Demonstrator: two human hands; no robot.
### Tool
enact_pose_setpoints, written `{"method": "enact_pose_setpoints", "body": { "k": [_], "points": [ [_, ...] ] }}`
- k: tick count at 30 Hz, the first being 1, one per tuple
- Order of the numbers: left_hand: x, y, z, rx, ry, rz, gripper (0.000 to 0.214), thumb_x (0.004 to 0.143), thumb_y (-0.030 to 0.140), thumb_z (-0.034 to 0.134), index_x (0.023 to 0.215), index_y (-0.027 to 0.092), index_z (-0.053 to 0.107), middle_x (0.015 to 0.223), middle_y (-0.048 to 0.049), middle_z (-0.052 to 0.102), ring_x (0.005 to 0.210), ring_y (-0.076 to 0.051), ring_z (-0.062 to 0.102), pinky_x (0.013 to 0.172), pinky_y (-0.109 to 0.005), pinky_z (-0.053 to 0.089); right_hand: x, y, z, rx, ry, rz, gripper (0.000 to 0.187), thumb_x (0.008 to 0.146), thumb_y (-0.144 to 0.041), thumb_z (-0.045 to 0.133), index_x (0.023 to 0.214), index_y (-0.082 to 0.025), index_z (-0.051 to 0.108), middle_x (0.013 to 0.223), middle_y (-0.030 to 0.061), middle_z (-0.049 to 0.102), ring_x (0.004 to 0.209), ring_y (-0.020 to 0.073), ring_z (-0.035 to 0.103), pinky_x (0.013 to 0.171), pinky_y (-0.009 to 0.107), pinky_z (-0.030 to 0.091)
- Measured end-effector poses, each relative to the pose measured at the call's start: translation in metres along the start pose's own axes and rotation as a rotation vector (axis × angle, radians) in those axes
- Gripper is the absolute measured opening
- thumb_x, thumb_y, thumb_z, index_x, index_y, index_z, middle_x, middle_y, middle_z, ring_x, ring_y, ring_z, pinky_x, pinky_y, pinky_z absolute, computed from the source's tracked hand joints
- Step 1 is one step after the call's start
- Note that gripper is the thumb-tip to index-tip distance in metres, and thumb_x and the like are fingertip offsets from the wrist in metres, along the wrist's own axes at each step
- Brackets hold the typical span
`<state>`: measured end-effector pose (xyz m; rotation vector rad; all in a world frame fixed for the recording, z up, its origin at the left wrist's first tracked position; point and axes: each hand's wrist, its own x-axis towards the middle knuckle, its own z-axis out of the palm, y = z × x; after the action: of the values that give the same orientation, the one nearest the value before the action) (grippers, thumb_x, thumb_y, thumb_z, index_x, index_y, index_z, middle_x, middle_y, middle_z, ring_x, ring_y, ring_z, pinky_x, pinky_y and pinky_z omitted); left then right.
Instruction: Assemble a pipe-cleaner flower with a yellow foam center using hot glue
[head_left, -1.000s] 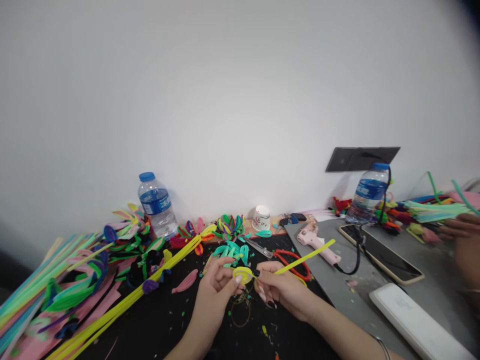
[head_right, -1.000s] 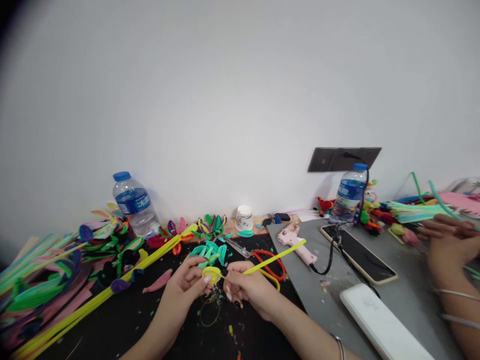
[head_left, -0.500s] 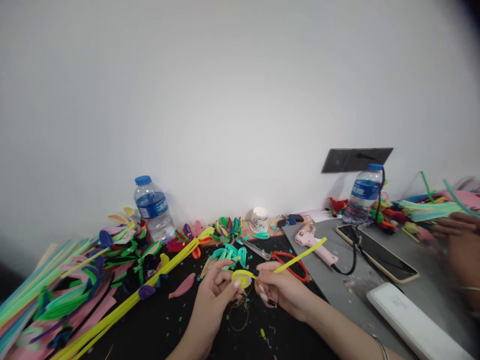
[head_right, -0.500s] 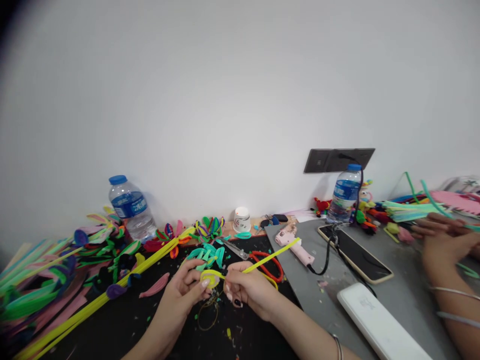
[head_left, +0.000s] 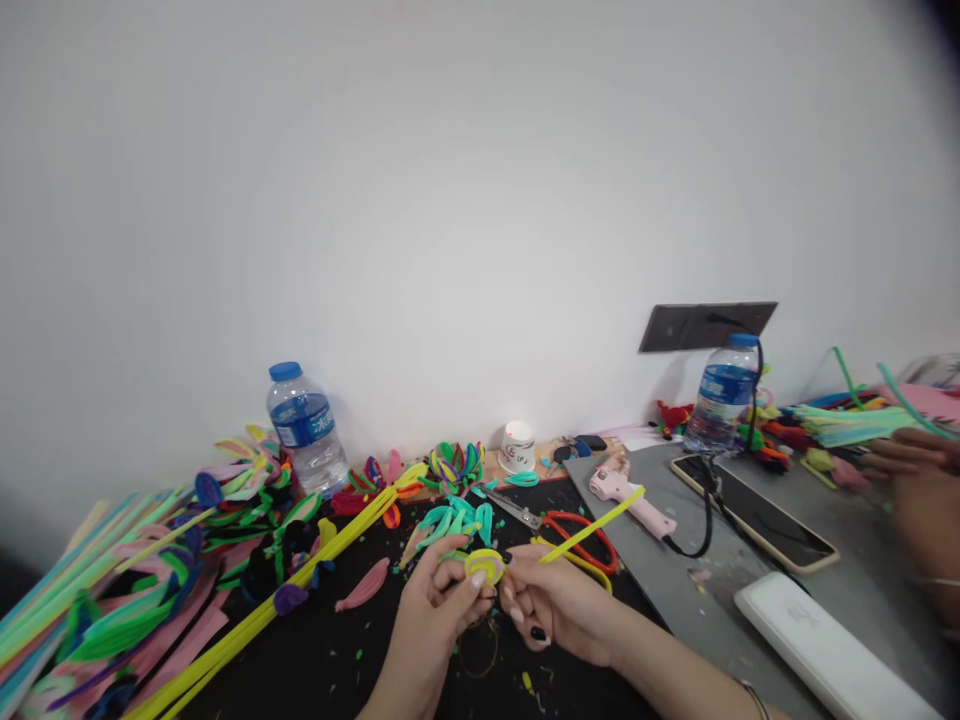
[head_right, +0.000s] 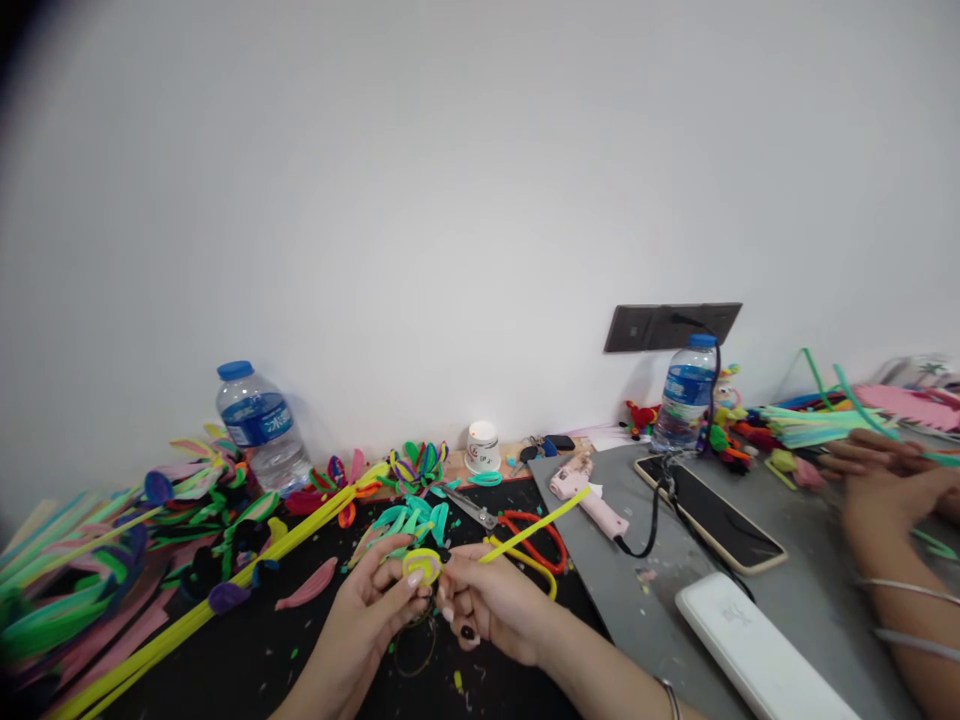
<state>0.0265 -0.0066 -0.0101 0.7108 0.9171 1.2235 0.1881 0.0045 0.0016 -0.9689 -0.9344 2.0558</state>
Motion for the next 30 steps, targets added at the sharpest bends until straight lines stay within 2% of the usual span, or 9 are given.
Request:
{"method": "enact_pose_setpoints", "body": {
  "k": [5,9,13,17,20,25,30],
  "points": [
    [0.005,-0.006,-0.005,0.014,-0.005,0.019,0.050,0.057,0.034,0.086,0.097,0.018,0.060,0.061,0.0023,0.064,0.060,-0.015,0.066,0.058,-0.023,0.054,0.001,0.005,0.004,0.056,0.021,0.001,0.042,0.072,-0.053,0.069,0.086,-0.020,0.046,0.055,-0.0045,0.060,0.032,0.0046,0.041,0.034,0.015,0.025],
    [0.004,-0.006,-0.002,0.055,0.018,0.036,0.051,0.053,0.035,0.086,0.093,0.018,0.061,0.059,0.0027,0.064,0.058,-0.016,0.066,0.056,-0.024,0.054,0.002,0.007,0.007,0.098,0.049,-0.003,0.047,0.069,-0.051,0.075,0.089,-0.021,0.046,0.055,-0.0049,0.061,0.033,0.0046,0.044,0.035,0.014,0.027],
    [0.002,-0.005,0.001,0.113,0.079,0.117,0.049,0.053,0.036,0.085,0.091,0.018,0.060,0.052,0.0048,0.061,0.052,-0.016,0.064,0.048,-0.022,0.050,0.002,0.010,0.005,0.159,0.041,-0.024,0.044,0.070,-0.048,0.075,0.090,-0.019,0.048,0.056,-0.0037,0.064,0.031,0.0037,0.044,0.034,0.013,0.028],
    [0.005,-0.004,-0.005,0.195,0.027,0.156,0.046,0.055,0.033,0.084,0.091,0.017,0.059,0.049,0.0039,0.063,0.047,-0.015,0.060,0.047,-0.022,0.047,0.004,0.015,0.002,0.223,0.038,-0.034,0.043,0.070,-0.042,0.078,0.090,-0.017,0.050,0.060,-0.0016,0.067,0.038,0.0061,0.055,0.038,0.014,0.037],
    [0.006,-0.003,-0.009,0.241,0.017,0.134,0.048,0.055,0.030,0.084,0.093,0.016,0.058,0.048,0.0035,0.065,0.048,-0.014,0.060,0.049,-0.022,0.046,0.005,0.015,0.001,0.267,0.059,-0.025,0.044,0.067,-0.039,0.081,0.090,-0.017,0.051,0.059,-0.0011,0.068,0.042,0.0079,0.059,0.041,0.014,0.042],
    [0.006,-0.004,-0.009,0.282,-0.008,0.073,0.049,0.054,0.028,0.084,0.095,0.015,0.059,0.046,0.0030,0.065,0.044,-0.012,0.056,0.048,-0.021,0.044,0.004,0.012,0.002,0.309,0.107,0.001,0.048,0.063,-0.039,0.083,0.091,-0.018,0.050,0.055,-0.0017,0.067,0.040,0.0079,0.059,0.041,0.013,0.042],
    [0.004,-0.007,-0.005,0.283,0.050,0.091,0.048,0.053,0.021,0.082,0.095,0.016,0.060,0.045,0.0029,0.065,0.042,-0.011,0.054,0.047,-0.020,0.041,0.004,0.012,0.003,0.293,0.191,0.021,0.042,0.067,-0.035,0.080,0.087,-0.019,0.047,0.052,-0.0021,0.067,0.040,0.0090,0.060,0.041,0.013,0.043]
  ]
}}
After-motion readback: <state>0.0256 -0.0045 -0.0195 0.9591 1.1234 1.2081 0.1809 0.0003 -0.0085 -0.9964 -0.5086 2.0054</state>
